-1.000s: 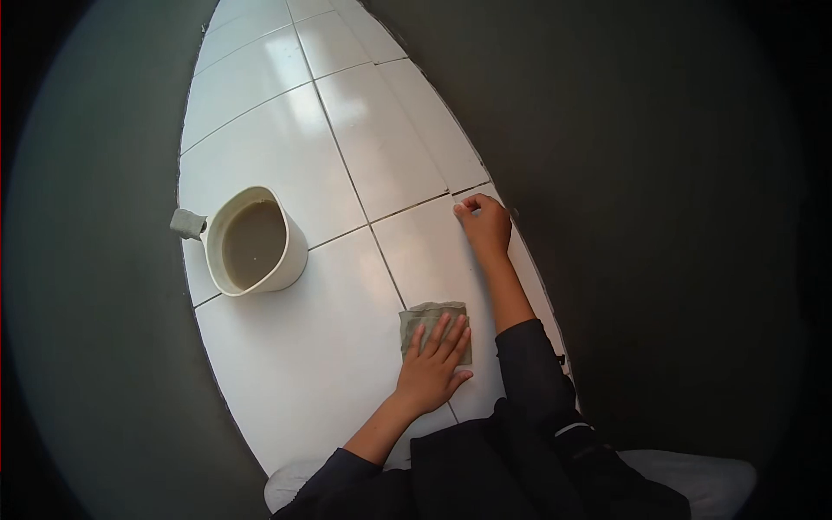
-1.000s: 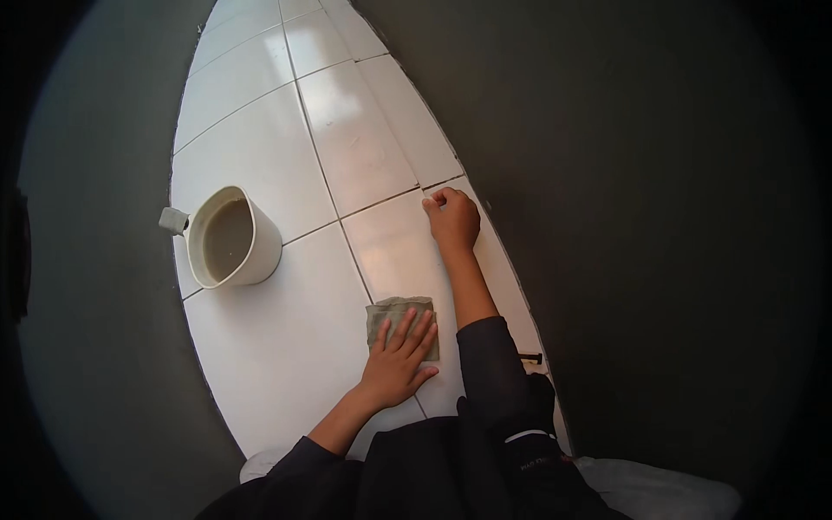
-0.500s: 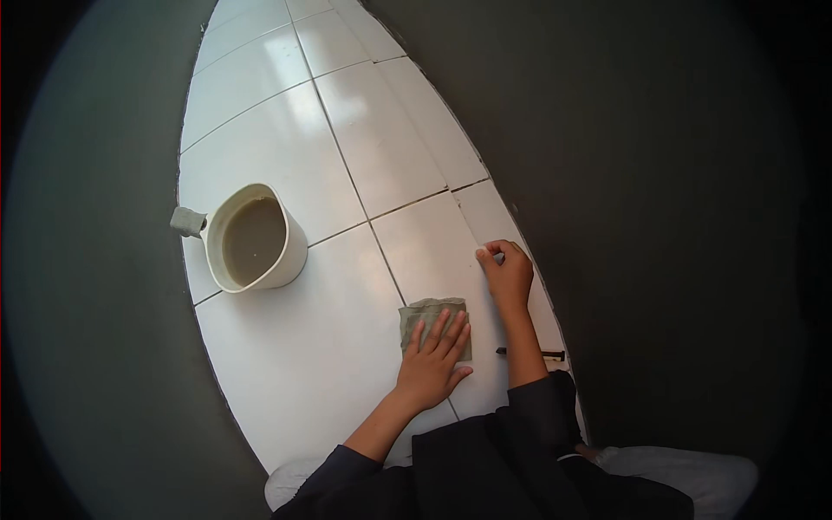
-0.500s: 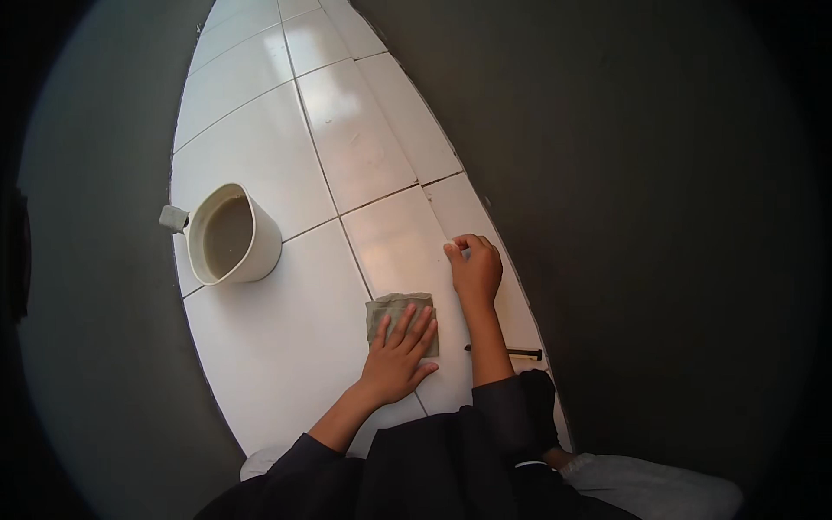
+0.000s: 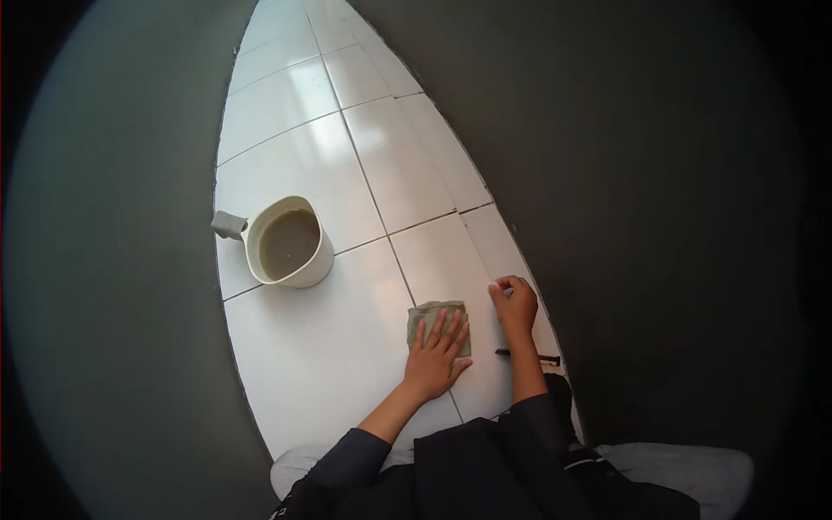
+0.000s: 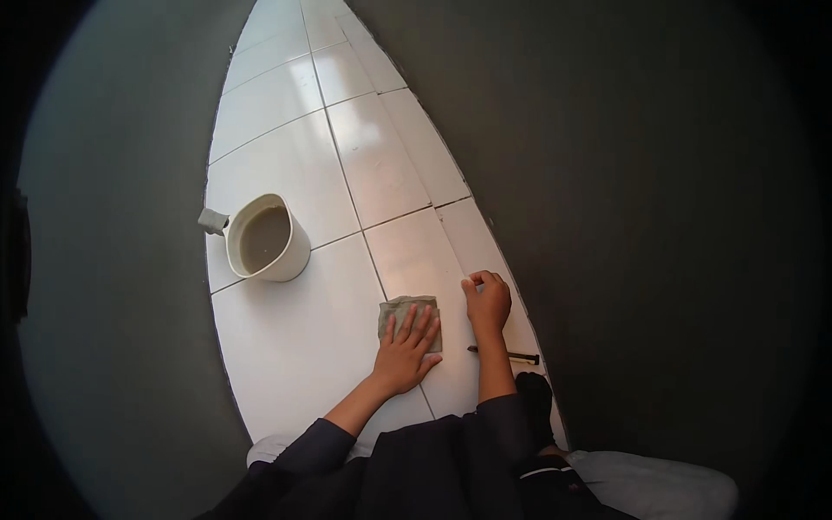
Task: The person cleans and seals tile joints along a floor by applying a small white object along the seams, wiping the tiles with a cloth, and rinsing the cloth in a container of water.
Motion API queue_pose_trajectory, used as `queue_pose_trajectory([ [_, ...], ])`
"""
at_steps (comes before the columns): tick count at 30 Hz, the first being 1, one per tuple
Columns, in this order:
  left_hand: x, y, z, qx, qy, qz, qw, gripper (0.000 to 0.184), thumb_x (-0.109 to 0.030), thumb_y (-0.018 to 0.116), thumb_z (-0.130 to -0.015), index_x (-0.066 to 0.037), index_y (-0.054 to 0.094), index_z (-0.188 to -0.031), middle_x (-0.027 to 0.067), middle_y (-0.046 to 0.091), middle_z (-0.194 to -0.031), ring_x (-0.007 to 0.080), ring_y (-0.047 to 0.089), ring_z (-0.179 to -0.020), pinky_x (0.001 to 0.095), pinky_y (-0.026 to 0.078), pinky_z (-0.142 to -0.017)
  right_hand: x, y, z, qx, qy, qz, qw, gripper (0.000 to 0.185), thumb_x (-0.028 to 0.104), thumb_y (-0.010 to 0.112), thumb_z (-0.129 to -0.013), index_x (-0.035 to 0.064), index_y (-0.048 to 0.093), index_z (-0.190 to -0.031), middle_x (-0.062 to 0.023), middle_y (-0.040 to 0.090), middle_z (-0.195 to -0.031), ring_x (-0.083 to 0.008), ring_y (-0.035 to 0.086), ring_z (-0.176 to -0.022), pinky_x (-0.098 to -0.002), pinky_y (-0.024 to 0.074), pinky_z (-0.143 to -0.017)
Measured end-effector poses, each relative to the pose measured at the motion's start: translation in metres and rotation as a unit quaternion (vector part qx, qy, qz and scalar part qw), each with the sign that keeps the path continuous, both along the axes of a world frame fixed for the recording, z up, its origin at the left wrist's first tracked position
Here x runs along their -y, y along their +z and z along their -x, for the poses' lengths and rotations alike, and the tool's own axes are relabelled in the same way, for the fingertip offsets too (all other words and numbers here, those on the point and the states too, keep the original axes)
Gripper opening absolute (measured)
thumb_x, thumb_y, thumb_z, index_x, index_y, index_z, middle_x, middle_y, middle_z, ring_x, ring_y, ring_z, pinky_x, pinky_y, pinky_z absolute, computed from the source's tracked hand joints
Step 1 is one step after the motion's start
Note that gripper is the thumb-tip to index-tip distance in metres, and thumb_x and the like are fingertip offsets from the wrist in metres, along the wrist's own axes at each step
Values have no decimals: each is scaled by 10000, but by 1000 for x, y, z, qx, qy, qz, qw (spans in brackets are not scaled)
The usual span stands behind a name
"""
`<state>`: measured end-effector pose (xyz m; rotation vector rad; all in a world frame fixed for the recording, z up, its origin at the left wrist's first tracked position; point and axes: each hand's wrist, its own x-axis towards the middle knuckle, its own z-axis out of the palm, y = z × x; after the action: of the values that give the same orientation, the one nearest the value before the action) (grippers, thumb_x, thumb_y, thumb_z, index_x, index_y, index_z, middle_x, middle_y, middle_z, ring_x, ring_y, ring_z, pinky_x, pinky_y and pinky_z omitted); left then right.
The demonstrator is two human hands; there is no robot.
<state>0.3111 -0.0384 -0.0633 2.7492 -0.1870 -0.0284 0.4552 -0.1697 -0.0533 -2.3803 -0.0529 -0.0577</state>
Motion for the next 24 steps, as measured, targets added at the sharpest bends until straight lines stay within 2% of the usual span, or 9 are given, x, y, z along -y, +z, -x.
queue_pose_trajectory([
  [1, 1, 2, 0, -5, 46, -5, 999, 702, -451, 435, -909, -54, 217, -1445, 96, 133, -1532, 268, 52, -1422, 514, 75, -1110, 4, 4, 2, 2, -4, -6, 1000, 138, 150, 704, -734, 48, 654, -812, -63, 628, -819, -253, 589, -801, -362, 463, -717],
  [2, -4, 0, 0, 2, 45, -8, 999, 702, -451, 435, -909, -54, 217, -1445, 96, 133, -1532, 268, 52, -1422, 514, 75, -1110, 7, 5, 3, 3, -9, -11, 1000, 141, 147, 706, -735, 45, 655, -819, -61, 625, -815, -230, 582, -772, -349, 461, -697],
  [4, -23, -7, 1, -1, 215, -15, 977, 768, -499, 423, -899, -7, 192, -1441, 123, 127, -1530, 276, 34, -1422, 503, 10, -1116, 10, 20, 7, 12, -31, -47, 998, 148, 147, 710, -738, 42, 658, -829, -53, 618, -808, -198, 552, -728, -326, 452, -670],
  [7, -46, -10, -7, -9, 249, -37, 968, 769, -486, 419, -902, 26, 193, -1430, 153, 126, -1524, 287, 26, -1421, 489, -1, -1118, 21, 41, 11, 35, -52, -102, 993, 160, 146, 717, -744, 37, 662, -847, -34, 605, -795, -145, 482, -656, -285, 431, -627],
  [9, -57, -14, -22, 0, 239, -41, 970, 755, -478, 408, -908, 23, 194, -1431, 150, 127, -1525, 285, 26, -1421, 485, 1, -1119, 29, 39, 7, 55, -52, -134, 988, 167, 140, 723, -747, 37, 668, -868, -6, 598, -782, -108, 423, -624, -251, 406, -601],
  [15, -98, -22, -116, 8, 194, -39, 980, 707, -482, 314, -938, -1, 184, -1440, 129, 127, -1528, 266, 27, -1422, 463, 1, -1125, 30, 44, -3, 57, -39, -208, 976, 168, 150, 729, -759, 38, 676, -871, 16, 585, -774, -70, 408, -635, -215, 370, -583],
  [20, -110, -18, -189, 19, 93, -62, 994, 676, -470, 277, -945, -28, 182, -1448, 111, 120, -1532, 244, 37, -1423, 445, 15, -1133, 30, 45, -5, 50, -60, -241, 967, 154, 151, 726, -773, 41, 676, -868, 37, 573, -773, -56, 399, -642, -200, 357, -584],
  [24, -98, -22, -214, 45, 17, -62, 997, 643, -435, 272, -951, -30, 194, -1445, 102, 141, -1528, 238, 65, -1420, 433, 35, -1138, 30, 40, -4, 52, -56, -254, 964, 151, 154, 724, -780, 50, 676, -879, 50, 563, -781, -49, 393, -654, -195, 354, -590],
])
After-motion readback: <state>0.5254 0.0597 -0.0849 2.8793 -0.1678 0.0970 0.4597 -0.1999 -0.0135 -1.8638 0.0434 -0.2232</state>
